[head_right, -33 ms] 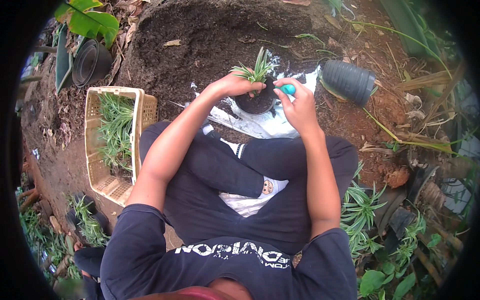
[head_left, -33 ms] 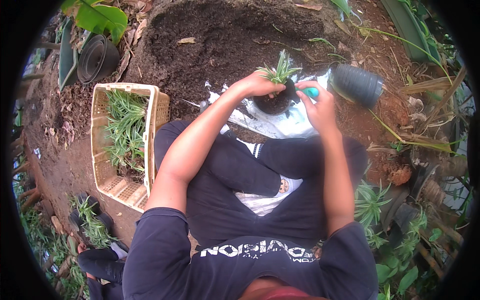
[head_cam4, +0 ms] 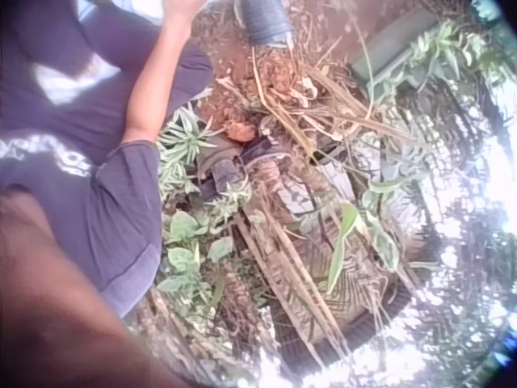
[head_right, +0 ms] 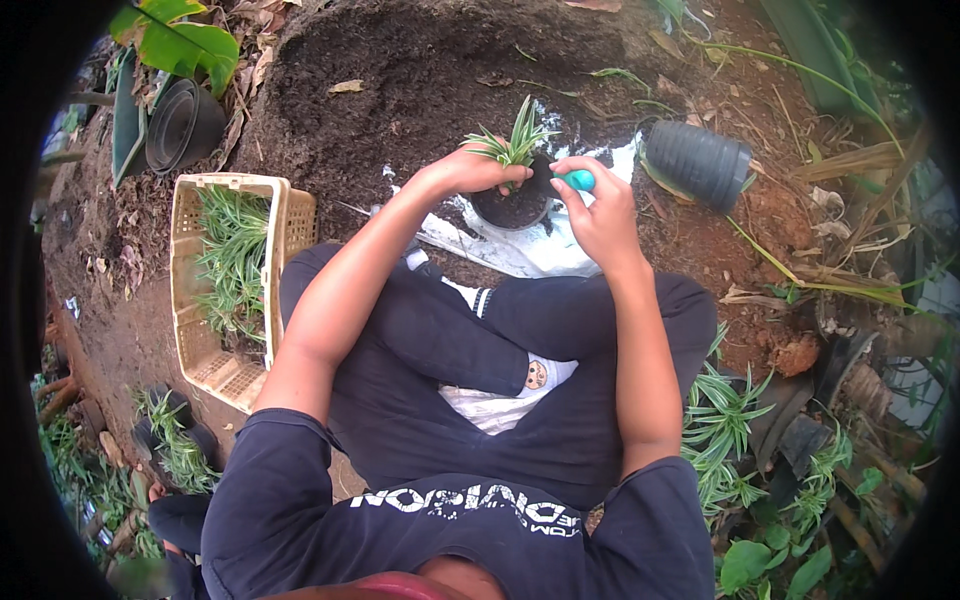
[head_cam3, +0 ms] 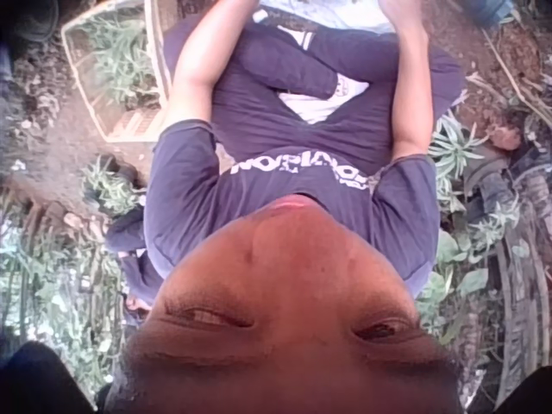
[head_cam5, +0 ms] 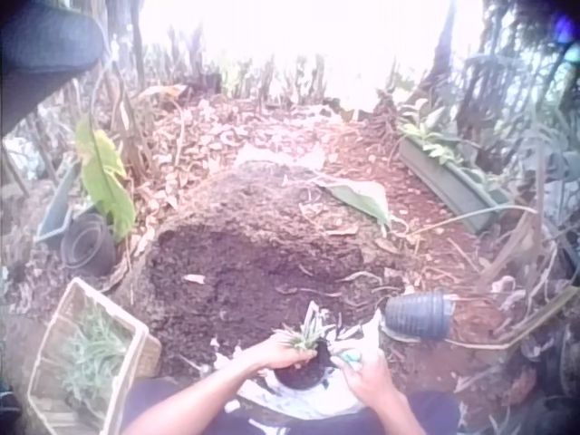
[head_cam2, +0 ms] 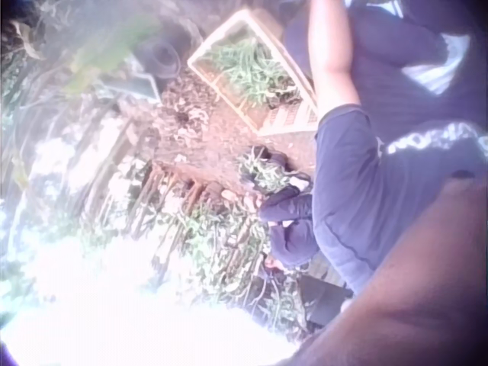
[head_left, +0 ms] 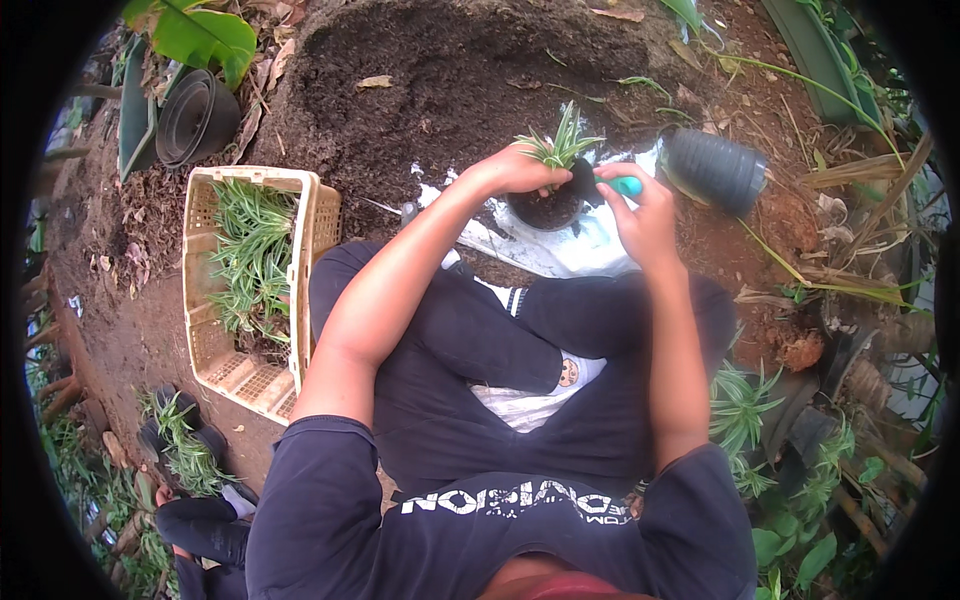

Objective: The person sits on the ground and uses a small trowel to scoop soil into a black plastic pot containing a small plant. The person repeatedly adds soil and presses it down around the plant. The person then places the potted plant on the ground among other potted plants.

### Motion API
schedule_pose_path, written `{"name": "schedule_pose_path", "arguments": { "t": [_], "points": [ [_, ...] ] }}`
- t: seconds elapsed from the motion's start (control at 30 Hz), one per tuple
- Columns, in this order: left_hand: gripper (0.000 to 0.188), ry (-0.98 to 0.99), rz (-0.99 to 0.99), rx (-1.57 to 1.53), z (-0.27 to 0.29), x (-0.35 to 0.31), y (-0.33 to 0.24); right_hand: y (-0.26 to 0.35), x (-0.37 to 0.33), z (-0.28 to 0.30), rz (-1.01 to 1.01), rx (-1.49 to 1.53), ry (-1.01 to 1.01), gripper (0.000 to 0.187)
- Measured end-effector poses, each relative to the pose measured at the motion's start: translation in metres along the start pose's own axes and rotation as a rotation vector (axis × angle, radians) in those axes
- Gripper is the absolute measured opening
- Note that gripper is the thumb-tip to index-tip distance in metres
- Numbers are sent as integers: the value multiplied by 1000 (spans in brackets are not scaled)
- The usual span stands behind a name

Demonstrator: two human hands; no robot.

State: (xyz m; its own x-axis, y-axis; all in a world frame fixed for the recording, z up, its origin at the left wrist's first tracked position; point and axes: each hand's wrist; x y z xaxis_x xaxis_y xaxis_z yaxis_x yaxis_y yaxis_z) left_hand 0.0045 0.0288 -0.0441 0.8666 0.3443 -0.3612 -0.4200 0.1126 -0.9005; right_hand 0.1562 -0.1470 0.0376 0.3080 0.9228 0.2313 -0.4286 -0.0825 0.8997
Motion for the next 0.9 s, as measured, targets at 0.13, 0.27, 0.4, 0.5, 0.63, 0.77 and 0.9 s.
{"name": "schedule_pose_path", "arguments": {
  "t": [0.13,0.27,0.4,0.5,0.63,0.77,0.9],
  "points": [
    [26,-22,-22,-30,1,2,2,1,-2,-1,50,36,-20,12],
    [26,-13,21,46,1,0,1,4,-5,2,4,-43,-14,11],
    [26,-8,19,31,1,1,1,15,-11,-4,-10,-68,-58,12],
    [26,4,23,18,1,2,-1,17,-13,-9,-19,-156,2,15],
    [26,-1,4,-10,1,2,4,27,-12,-16,50,-216,-73,15],
    [25,11,26,23,1,-1,-3,22,-12,-19,-6,-252,-80,15],
    [26,-16,2,-23,3,2,9,35,-15,-27,-29,-160,-95,15]
  ]
}}
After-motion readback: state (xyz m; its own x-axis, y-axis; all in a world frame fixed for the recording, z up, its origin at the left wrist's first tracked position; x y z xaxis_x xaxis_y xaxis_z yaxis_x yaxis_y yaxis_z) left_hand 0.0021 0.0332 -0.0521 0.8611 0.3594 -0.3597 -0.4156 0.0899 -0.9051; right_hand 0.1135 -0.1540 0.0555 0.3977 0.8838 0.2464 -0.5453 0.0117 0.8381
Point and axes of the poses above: each hand's wrist, its own x-axis towards the middle knuckle, its own z-axis out of the back of the hand, y = z × x, and after that the axes turned 9 degrees about x, right-handed
